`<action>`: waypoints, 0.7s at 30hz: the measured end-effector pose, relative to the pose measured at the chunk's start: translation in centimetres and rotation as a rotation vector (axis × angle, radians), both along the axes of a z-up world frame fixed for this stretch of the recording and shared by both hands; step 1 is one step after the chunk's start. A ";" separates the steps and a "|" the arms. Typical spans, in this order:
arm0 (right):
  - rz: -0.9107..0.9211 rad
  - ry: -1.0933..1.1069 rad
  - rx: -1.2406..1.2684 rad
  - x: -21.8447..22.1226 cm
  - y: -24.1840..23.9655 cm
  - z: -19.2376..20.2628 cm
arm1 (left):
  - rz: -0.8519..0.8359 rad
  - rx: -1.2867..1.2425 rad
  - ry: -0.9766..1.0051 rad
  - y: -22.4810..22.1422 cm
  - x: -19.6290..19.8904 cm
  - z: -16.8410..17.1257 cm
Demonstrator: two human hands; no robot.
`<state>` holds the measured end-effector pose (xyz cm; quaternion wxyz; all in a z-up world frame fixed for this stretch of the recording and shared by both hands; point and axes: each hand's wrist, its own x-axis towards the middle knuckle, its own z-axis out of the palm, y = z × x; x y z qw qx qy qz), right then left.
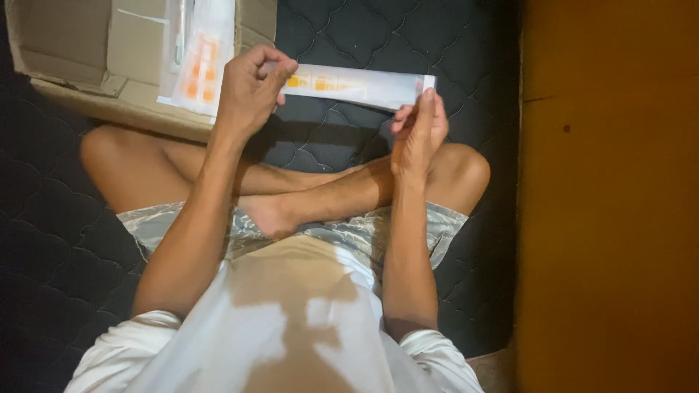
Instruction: Sorting and inspecting individual paper strips from a cardboard box
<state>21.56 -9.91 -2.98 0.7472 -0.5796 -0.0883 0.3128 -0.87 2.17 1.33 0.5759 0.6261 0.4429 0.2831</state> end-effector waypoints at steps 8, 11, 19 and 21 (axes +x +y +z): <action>0.455 0.170 0.099 -9.4 3.2 -2.2 | -0.062 0.058 -0.204 -2.7 3.3 -1.3; 0.534 0.049 -0.123 -8.2 2.6 -1.8 | -0.027 0.081 0.024 -1.8 1.8 -2.7; 0.314 0.070 -0.054 -0.2 0.0 -2.9 | 0.022 0.061 0.058 0.1 -1.1 0.3; 0.327 0.087 -0.030 0.2 -0.5 -2.2 | 0.020 0.044 0.053 0.0 -0.7 0.3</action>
